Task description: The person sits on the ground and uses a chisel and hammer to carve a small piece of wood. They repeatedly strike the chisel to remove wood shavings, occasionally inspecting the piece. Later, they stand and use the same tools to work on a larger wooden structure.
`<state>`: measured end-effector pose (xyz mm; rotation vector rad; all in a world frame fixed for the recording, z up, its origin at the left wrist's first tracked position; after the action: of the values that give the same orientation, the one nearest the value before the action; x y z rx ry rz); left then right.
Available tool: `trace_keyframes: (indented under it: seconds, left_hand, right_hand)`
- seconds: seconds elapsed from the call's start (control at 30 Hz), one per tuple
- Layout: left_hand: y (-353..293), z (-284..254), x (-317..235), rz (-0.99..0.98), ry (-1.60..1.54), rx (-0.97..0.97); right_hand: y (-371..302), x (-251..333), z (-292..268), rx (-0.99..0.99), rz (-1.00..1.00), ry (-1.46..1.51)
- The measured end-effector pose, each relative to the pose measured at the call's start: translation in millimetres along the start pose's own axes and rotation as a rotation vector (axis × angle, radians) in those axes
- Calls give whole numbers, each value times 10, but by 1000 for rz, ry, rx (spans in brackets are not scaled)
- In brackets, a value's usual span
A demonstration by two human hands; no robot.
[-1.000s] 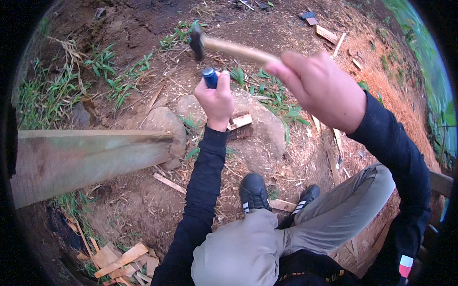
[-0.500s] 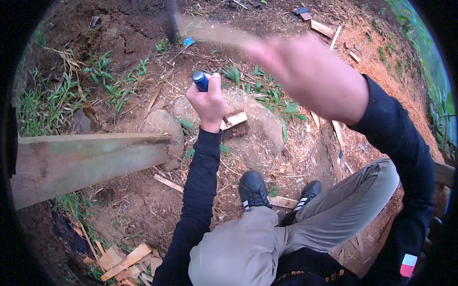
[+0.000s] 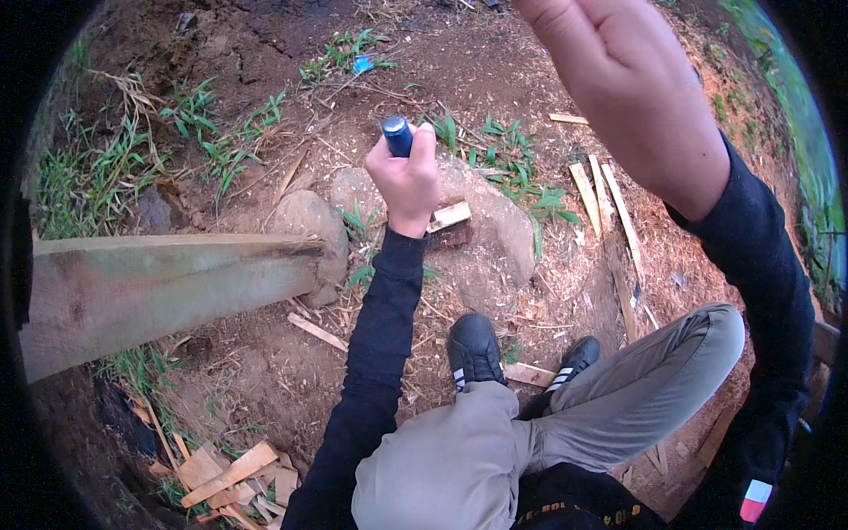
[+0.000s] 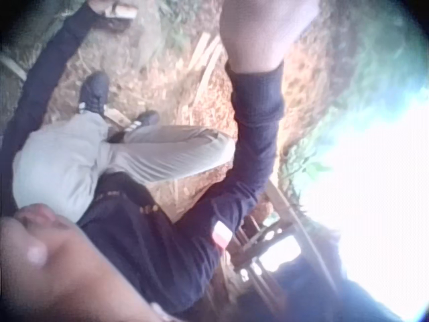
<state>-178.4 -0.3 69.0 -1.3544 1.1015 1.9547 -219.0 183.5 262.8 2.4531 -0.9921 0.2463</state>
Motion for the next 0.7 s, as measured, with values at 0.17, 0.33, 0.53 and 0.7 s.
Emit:
trace_keyframes:
  seconds: [0.17,0.33,0.53,0.7]
  left_hand:
    - [-41,10,-88,97,48,9]
    - [-33,-10,6,37,28,7]
    - [-32,-103,-94,23,-13,-31]
    - [-82,-53,-43,30,-45,2]
  right_hand:
    - [-152,49,395,502,9,-143]
    - [-7,28,-52,-94,-94,-13]
    - [-149,9,239,237,39,-31]
    - [-176,64,229,143,-31,-23]
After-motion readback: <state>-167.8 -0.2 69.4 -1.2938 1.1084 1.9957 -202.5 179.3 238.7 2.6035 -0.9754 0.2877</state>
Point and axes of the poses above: each hand's wrist, its own y-axis towards the middle knuckle, its own z-axis out of the palm, x = y × z, the point moved 7 cm from there along y, towards the middle knuckle, and after that the axes turned 10 degrees about -y, right-handed, at the moved point
